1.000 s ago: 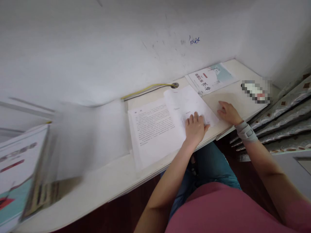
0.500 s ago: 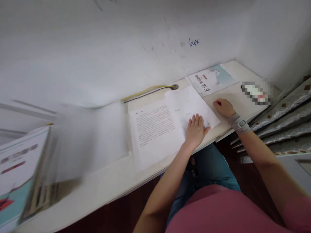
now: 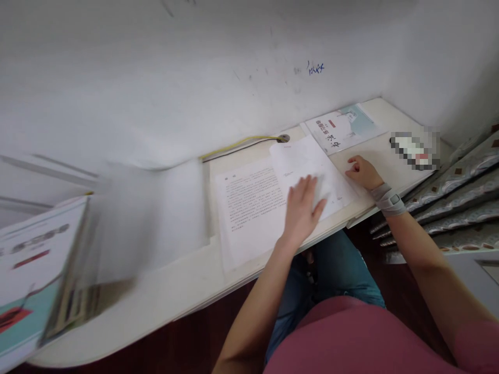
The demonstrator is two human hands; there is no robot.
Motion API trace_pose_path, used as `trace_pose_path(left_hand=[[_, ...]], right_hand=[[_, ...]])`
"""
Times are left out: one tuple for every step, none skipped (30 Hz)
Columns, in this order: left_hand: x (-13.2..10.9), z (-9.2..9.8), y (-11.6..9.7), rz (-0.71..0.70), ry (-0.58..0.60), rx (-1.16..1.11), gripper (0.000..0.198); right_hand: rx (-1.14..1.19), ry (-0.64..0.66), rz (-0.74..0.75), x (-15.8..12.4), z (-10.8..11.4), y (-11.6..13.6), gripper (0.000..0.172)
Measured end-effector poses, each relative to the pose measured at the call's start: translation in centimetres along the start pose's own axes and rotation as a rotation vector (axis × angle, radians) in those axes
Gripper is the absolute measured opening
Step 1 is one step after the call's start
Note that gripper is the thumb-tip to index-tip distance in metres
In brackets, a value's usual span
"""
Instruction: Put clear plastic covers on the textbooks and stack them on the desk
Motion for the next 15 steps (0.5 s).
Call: trace_pose_path(left_hand=[[-1.0,1.0,1.7,0.068,-0.063,0.021,0.059],[-2.0,1.7,3.5,0.148,-0.101,0.038,0.059],[-3.0,1.9,5.1,0.218,-0.098,0.054,0.062],[-3.8,1.9,6.4,0.262,-0.07,0.07,0.066],[-4.4,1.7,7.2,0.283,-0.031,0.092,0.069],[-4.9,1.3,7.7,0.28,0.018,0.121,0.071],[-5.1,1.0,7.8,0.263,0.064,0.159,0.071],[-5.2,0.7,7.6,0.241,0.103,0.204,0.069],[-5.2,0.4,7.4,0.221,0.136,0.251,0.068],[-5.2,0.2,7.1,0.207,0.163,0.295,0.067],[-5.1,0.1,6.8,0.201,0.182,0.333,0.066],[-5.0,0.1,6.6,0.202,0.194,0.364,0.066],[-5.0,0.1,6.4,0.204,0.202,0.387,0.066],[-5.0,0.1,6.3,0.205,0.207,0.403,0.066],[-5.0,0.2,6.2,0.205,0.208,0.414,0.066]], right_hand=[[-0.041,0.005,0.007,-0.1,0.2,0.2,0.042],[-0.102,-0.005,0.024,-0.4,0.4,0.7,0.045],[-0.18,-0.034,0.054,-0.9,0.5,1.4,0.047],[-0.262,-0.072,0.101,-1.6,0.5,2.6,0.047],[-0.343,-0.11,0.171,-2.6,0.1,4.1,0.048],[-0.403,-0.133,0.258,-3.8,-0.7,5.9,0.047],[-0.43,-0.101,0.362,-5.3,-2.2,7.8,0.045],[-0.446,-0.03,0.479,-6.8,-4.1,9.7,0.044],[-0.456,0.04,0.577,-8.4,-6.0,11.2,0.044],[-0.468,0.085,0.624,-9.7,-7.6,12.3,0.047],[-0.483,0.106,0.628,-10.6,-8.9,12.9,0.052],[-0.498,0.113,0.617,-11.1,-9.8,13.2,0.056],[-0.512,0.113,0.598,-11.4,-10.4,13.2,0.06],[-0.525,0.11,0.578,-11.5,-10.7,13.1,0.063],[-0.535,0.107,0.563,-11.4,-10.8,12.9,0.065]])
Point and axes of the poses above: each hand's wrist, its own x-axis towards the middle knuckle, its own z-axis out of the back of the hand, y = z × x, the point moved 8 cm from there along x, towards the middle knuckle, and after that the axes turned 3 degrees about x, right-handed, at the moved point
